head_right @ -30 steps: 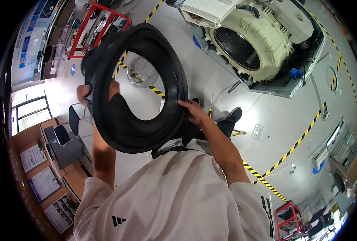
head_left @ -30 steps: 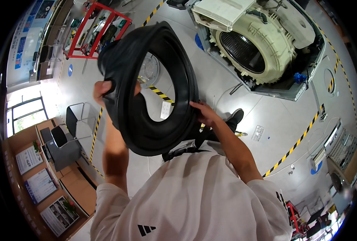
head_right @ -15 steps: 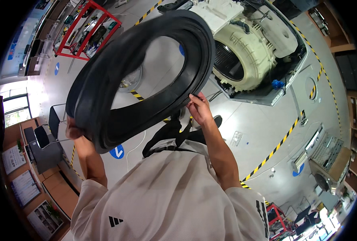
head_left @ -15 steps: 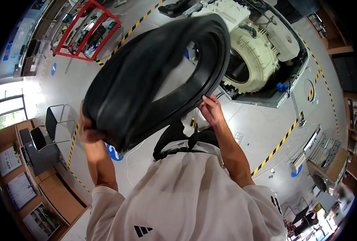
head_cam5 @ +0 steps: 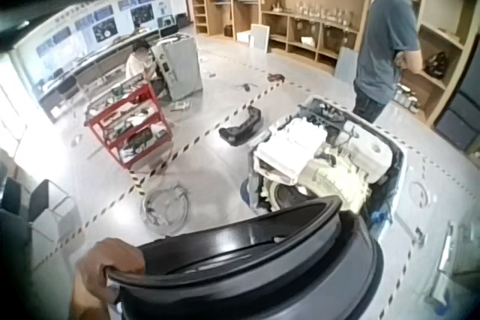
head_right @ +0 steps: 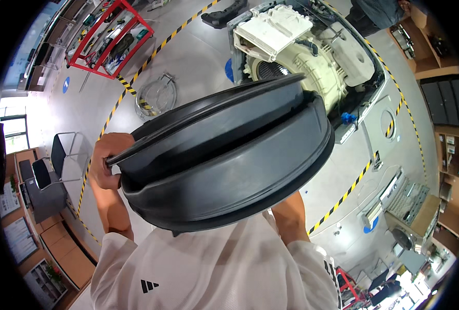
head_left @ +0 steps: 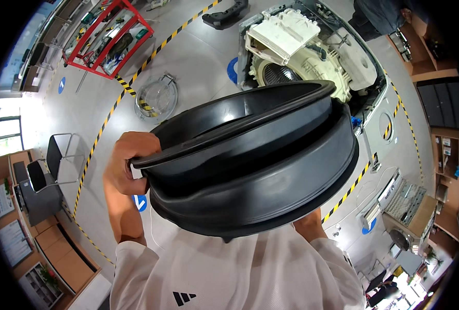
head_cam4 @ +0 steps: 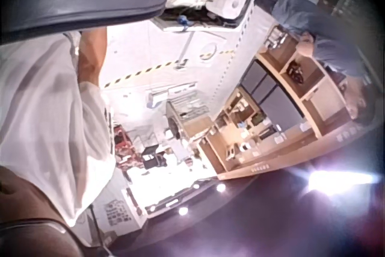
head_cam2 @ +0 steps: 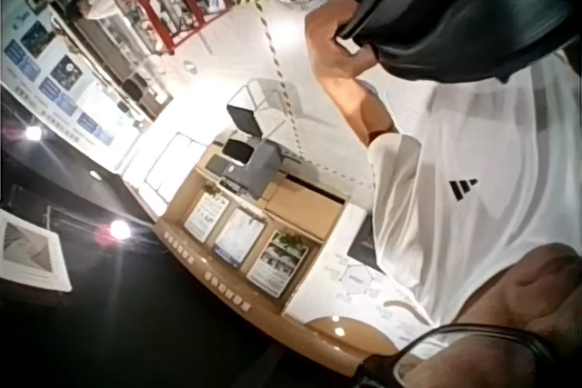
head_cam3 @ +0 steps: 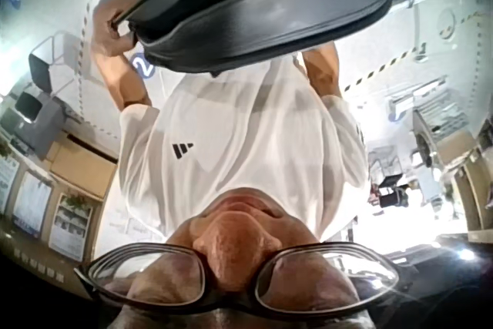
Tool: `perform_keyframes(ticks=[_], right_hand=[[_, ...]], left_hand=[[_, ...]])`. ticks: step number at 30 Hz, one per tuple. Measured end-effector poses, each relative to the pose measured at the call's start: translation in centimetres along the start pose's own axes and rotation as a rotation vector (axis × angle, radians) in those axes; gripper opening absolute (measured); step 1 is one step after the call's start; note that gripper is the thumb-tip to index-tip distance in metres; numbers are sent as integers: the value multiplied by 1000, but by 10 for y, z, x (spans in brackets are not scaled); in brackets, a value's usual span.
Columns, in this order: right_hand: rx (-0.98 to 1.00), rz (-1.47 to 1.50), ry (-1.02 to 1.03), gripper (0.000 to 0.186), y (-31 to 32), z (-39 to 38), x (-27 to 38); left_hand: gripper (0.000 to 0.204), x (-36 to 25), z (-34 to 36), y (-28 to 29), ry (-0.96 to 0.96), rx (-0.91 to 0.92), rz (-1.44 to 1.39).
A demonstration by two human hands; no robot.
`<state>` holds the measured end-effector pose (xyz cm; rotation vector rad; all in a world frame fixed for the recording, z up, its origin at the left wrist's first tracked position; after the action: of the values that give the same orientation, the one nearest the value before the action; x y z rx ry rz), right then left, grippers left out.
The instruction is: The person unscrews internal components of an appliance using a power drill, then picks up a large rubber gasket from the floor and begins installing it around the drum opening by hand.
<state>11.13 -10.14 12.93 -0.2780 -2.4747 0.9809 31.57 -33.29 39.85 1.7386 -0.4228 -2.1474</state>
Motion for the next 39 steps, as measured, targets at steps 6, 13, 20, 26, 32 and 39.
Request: perform_keyframes(ticks=[6, 13, 20, 26, 32, 39], right_hand=[[35, 77, 221, 35, -11, 10, 43], [101, 161, 624, 30, -60, 3, 86], [142, -20, 670, 31, -78, -9, 111], [-88, -789, 855, 37, -98, -30, 143], [-198, -1146, 1015, 37, -146, -60, 162], [-94, -892, 817, 27, -154, -61, 154]], left_hand=[[28, 30, 6, 20, 101, -116, 305], [33, 64, 8, 20, 52, -117, 690], [33, 77, 10, 17, 76, -237, 419], [21, 158, -24, 9, 533, -386, -394], [25, 176, -22, -19, 367, -460, -877], [32, 175, -24, -12, 383, -544, -1060]])
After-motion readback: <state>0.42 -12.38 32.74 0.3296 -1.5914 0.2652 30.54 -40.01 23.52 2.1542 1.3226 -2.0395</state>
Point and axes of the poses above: each hand's wrist, its own z-axis towards the middle knuckle, its own y-axis out of the back of the hand, x = y × z, the point moved 3 cm from there along z, towards the middle knuckle, and after that the axes turned 4 degrees about z, right-handed, at the moved point
